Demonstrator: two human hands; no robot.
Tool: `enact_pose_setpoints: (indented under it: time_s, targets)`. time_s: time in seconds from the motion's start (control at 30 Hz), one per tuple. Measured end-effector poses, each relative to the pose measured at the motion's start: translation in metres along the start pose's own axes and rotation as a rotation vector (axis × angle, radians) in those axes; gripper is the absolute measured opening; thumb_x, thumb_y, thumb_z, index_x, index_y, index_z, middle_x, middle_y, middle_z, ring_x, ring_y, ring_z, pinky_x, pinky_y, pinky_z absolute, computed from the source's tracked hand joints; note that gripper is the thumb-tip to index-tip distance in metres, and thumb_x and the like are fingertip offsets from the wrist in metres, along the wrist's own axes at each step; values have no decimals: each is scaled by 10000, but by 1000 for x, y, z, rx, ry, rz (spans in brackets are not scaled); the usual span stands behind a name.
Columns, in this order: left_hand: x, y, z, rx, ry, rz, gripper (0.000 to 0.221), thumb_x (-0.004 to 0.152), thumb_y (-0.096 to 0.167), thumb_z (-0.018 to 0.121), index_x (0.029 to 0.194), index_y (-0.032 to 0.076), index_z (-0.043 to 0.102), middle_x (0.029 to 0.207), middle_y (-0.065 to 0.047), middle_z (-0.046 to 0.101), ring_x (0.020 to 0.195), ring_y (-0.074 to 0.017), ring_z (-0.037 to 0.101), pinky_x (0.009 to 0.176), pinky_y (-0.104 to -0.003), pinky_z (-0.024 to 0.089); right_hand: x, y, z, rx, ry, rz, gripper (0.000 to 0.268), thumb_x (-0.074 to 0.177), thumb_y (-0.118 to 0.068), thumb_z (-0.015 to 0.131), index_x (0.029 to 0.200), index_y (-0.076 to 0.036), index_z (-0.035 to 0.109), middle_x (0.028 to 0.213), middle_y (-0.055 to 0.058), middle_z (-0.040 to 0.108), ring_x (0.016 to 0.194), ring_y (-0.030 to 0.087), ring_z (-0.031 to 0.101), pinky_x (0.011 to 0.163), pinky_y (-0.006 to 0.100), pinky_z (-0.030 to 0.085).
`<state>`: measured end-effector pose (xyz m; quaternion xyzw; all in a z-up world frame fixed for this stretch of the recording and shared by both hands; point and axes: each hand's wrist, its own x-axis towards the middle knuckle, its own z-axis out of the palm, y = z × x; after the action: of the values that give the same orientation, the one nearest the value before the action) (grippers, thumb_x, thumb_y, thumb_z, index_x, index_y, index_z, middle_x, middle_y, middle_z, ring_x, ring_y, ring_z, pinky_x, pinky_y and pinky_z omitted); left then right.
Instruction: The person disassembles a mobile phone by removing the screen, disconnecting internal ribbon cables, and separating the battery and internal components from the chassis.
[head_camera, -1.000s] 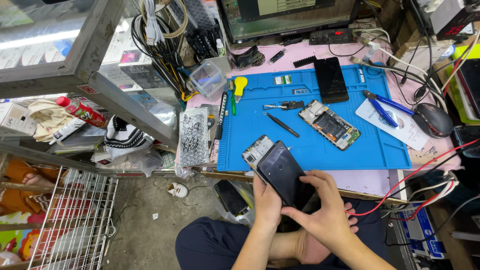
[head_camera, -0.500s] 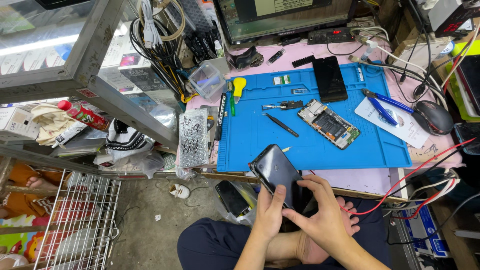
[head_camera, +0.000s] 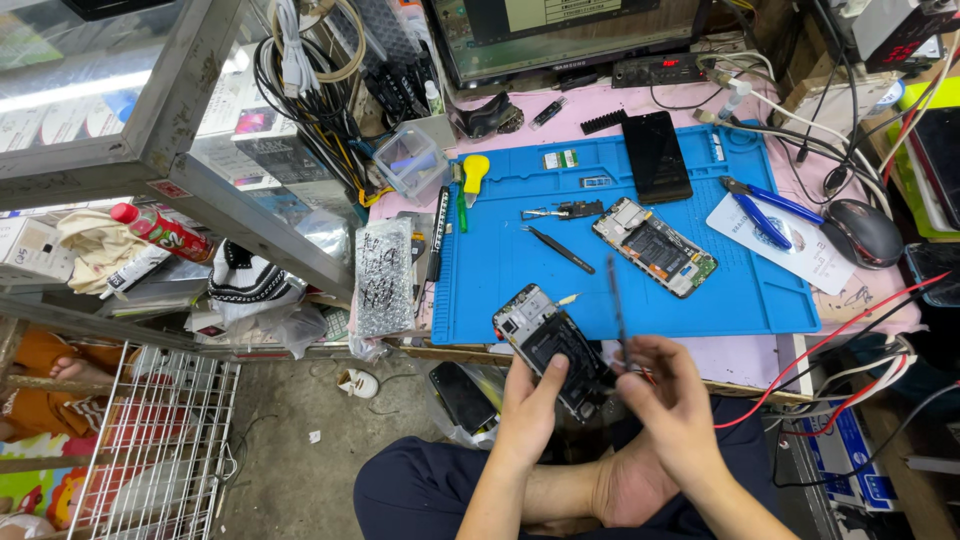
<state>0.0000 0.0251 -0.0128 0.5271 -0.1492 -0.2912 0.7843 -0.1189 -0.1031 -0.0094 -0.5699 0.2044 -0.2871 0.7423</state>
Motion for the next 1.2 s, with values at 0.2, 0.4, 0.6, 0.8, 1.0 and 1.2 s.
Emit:
enact_pose_setpoints:
  time_s: [0.2, 0.4, 0.6, 0.8, 1.0, 1.2]
  targets:
    - [32, 9, 5, 92, -69, 38, 472, 1011, 54, 607, 1450, -17, 449, 1234, -105, 681, 1110, -146, 639, 985, -300, 515, 18, -36, -13, 391, 144, 141, 447, 1036, -248, 422, 1410, -5, 449, 1254, 205, 617, 1174, 365, 625, 1018, 549, 520]
    - [50, 14, 21, 6, -50, -95, 806, 977, 12, 534, 1642, 127, 93, 1156, -123, 692, 975, -152, 682, 815, -301, 577, 24, -52, -30, 452, 161, 177, 601, 1073, -406, 314, 1452, 36, 461, 1325, 272, 595, 1151, 425, 622, 974, 552, 503]
    - [49, 26, 28, 329, 69, -35, 893, 928, 6, 621, 1599, 105, 40, 1023, -122, 730, 838, -129, 718, 723, -277, 608, 26, -37, -51, 510, 123, 271, 679, 1096, -456, 246, 1434, 87, 474, 1281, 321, 627, 1055, 416, 668, 845, 501, 551]
    - [46, 55, 38, 801, 156, -34, 520, 908, 100, 704, 1397, 35, 540, 805, -150, 753, 635, -153, 708, 602, -292, 563, 25, -21, -67, 567, 16, 327, 656, 1111, -436, 251, 1467, 75, 459, 1236, 342, 649, 954, 395, 701, 744, 460, 582]
    - [90, 85, 30, 1250, 185, 699, 179, 976, 138, 653, 1127, 91, 738, 1030, -136, 751, 944, -324, 717, 827, -393, 568, 23, -13, -87, 458, 97, 413, 613, 1091, -404, 304, 1445, 68, 469, 1192, 299, 662, 921, 392, 716, 682, 474, 585]
    - [199, 81, 45, 1422, -66, 489, 119, 850, 199, 742, 927, 134, 806, 949, -108, 684, 916, -326, 683, 785, -460, 547, 24, -22, -87, 480, 118, 379, 530, 1030, -211, 463, 1487, 58, 482, 1247, 185, 692, 984, 237, 714, 785, 370, 603]
